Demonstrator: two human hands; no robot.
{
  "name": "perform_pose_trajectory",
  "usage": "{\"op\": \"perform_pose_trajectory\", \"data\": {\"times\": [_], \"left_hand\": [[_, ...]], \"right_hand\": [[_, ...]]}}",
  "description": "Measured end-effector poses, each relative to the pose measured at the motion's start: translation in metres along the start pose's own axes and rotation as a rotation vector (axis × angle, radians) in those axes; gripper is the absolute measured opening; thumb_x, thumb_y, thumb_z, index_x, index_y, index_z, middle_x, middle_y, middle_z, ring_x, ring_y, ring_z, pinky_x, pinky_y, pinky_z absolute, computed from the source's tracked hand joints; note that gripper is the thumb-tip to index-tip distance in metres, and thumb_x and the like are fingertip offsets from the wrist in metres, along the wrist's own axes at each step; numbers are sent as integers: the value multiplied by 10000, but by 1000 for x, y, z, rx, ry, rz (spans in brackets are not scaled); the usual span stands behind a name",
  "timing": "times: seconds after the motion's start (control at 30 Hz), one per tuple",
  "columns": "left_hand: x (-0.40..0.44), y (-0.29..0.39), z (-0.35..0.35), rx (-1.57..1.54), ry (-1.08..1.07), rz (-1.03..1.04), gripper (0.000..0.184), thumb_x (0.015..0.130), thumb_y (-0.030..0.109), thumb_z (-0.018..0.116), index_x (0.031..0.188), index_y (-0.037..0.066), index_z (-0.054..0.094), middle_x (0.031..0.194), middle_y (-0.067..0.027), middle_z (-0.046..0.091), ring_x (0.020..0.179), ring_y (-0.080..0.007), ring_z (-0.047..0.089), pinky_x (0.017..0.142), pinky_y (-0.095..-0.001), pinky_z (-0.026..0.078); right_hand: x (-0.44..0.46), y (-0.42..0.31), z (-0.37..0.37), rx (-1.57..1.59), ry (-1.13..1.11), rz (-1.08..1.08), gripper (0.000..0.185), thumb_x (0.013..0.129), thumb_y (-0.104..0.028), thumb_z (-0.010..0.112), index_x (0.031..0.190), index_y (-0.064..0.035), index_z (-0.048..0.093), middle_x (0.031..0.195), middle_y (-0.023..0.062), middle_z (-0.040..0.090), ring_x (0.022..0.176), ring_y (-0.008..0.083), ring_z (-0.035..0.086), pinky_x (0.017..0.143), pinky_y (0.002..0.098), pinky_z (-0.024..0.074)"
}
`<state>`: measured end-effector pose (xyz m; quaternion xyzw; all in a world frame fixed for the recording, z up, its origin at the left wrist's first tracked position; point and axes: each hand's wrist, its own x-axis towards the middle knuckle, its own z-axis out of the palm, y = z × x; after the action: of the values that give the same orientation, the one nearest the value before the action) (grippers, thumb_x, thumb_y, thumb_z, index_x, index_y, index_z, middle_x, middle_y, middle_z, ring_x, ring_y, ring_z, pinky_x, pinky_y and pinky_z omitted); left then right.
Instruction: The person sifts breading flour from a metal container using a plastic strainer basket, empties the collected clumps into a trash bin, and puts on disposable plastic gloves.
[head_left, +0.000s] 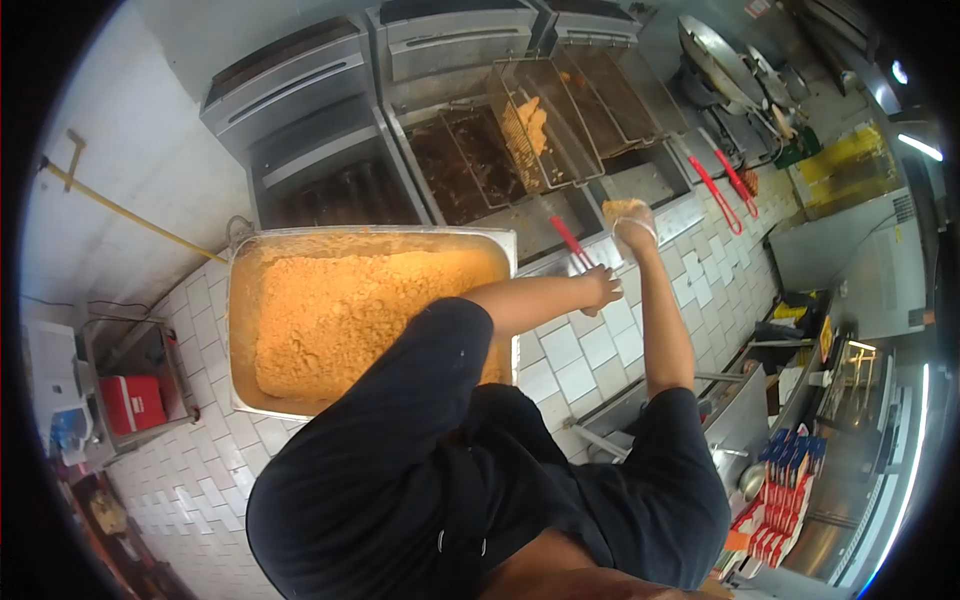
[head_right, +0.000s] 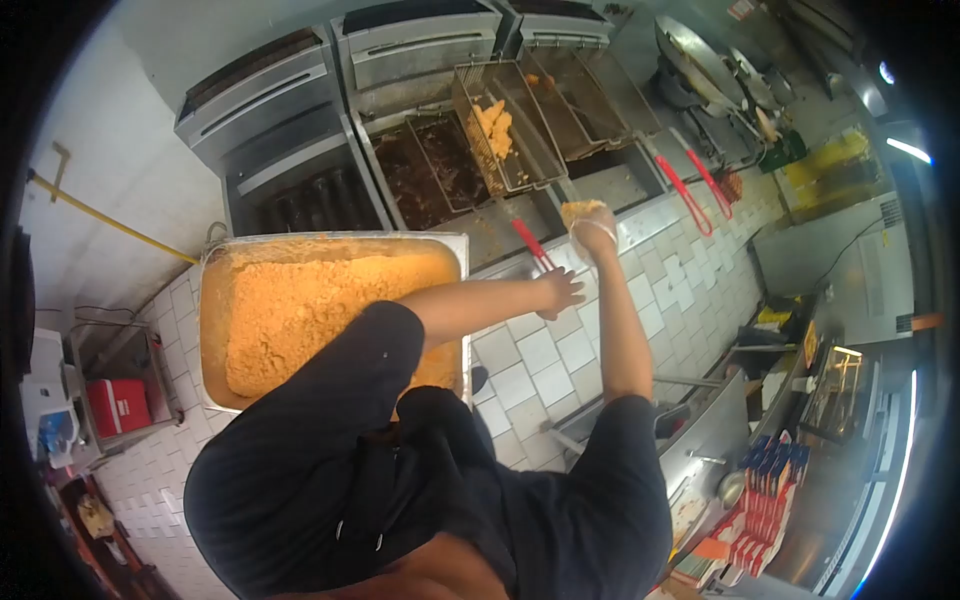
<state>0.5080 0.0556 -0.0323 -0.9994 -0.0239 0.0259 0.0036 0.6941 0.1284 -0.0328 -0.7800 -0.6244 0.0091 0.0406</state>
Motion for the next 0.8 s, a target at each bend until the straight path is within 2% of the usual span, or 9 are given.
{"op": "perform_pose_trajectory", "data": {"times": [0.07, 0.1, 0.2, 0.27, 0.37, 0.57, 0.7, 0.77, 0.8], "left_hand": [[8, -13, 0, -89, -292, -39, 604, 771, 458, 669, 1302, 219, 507, 1436, -139, 371, 1290, -329, 388, 976, -457, 386], [7, -15, 1, -78, -295, -38, 636, 727, 536, 691, 1286, 289, 513, 1405, -119, 418, 1267, -330, 421, 1018, -467, 355], [33, -26, 22, -97, -229, 30, 602, 715, 516, 710, 1227, 230, 576, 1255, -108, 566, 1154, -306, 539, 985, -452, 412], [33, -34, 10, -29, -508, 185, 584, 658, 511, 758, 1102, 143, 666, 1068, -89, 672, 994, -279, 635, 882, -423, 493], [-7, -28, -32, -58, -625, 192, 575, 604, 506, 791, 978, 75, 713, 972, -88, 702, 896, -272, 665, 795, -405, 531], [-19, -3, -7, 16, -868, 115, 643, 586, 570, 779, 1022, 102, 716, 1028, -70, 697, 956, -260, 657, 858, -378, 498], [-15, 6, -4, 66, -1039, 36, 696, 611, 680, 712, 1046, 137, 715, 1044, -46, 694, 979, -259, 650, 884, -375, 485], [-19, 8, -5, 53, -985, 39, 701, 607, 705, 697, 1017, 137, 724, 1030, -50, 697, 976, -260, 651, 879, -382, 489], [-18, 6, -10, 50, -929, 31, 707, 604, 729, 683, 989, 137, 733, 1015, -55, 700, 974, -260, 653, 873, -389, 493]], "right_hand": [[-2, 4, 3, -36, 33, -72, 261, 780, -211, 537, 950, -116, 711, 987, 129, 682, 949, 300, 635, 862, 389, 491], [1, 5, 2, -62, 47, -130, 260, 779, -215, 541, 946, -112, 712, 979, 134, 683, 947, 298, 636, 860, 391, 489], [-11, -7, -18, -90, 6, -76, 254, 772, -202, 542, 930, -98, 712, 955, 145, 684, 924, 300, 643, 838, 398, 491], [-13, -11, -22, 57, 39, -30, 249, 769, -192, 539, 917, -87, 711, 946, 155, 683, 916, 307, 644, 830, 399, 491], [-20, -24, -35, 161, 57, -6, 237, 766, -166, 530, 888, -67, 708, 931, 176, 680, 899, 324, 645, 814, 401, 494], [-13, -53, -32, -83, -34, -56, 243, 774, -199, 572, 938, -74, 700, 1011, 154, 678, 959, 305, 642, 843, 385, 497], [-1, -58, -7, -17, -58, -20, 248, 757, -221, 599, 925, -64, 695, 1003, 164, 678, 947, 308, 650, 834, 387, 505], [-7, -73, 8, 108, -55, 151, 288, 734, -265, 636, 926, -56, 689, 1001, 175, 676, 941, 307, 657, 847, 383, 508], [18, -52, 59, -29, -66, 47, 347, 728, -316, 660, 952, -51, 682, 1014, 183, 672, 978, 300, 649, 874, 384, 501]]}}
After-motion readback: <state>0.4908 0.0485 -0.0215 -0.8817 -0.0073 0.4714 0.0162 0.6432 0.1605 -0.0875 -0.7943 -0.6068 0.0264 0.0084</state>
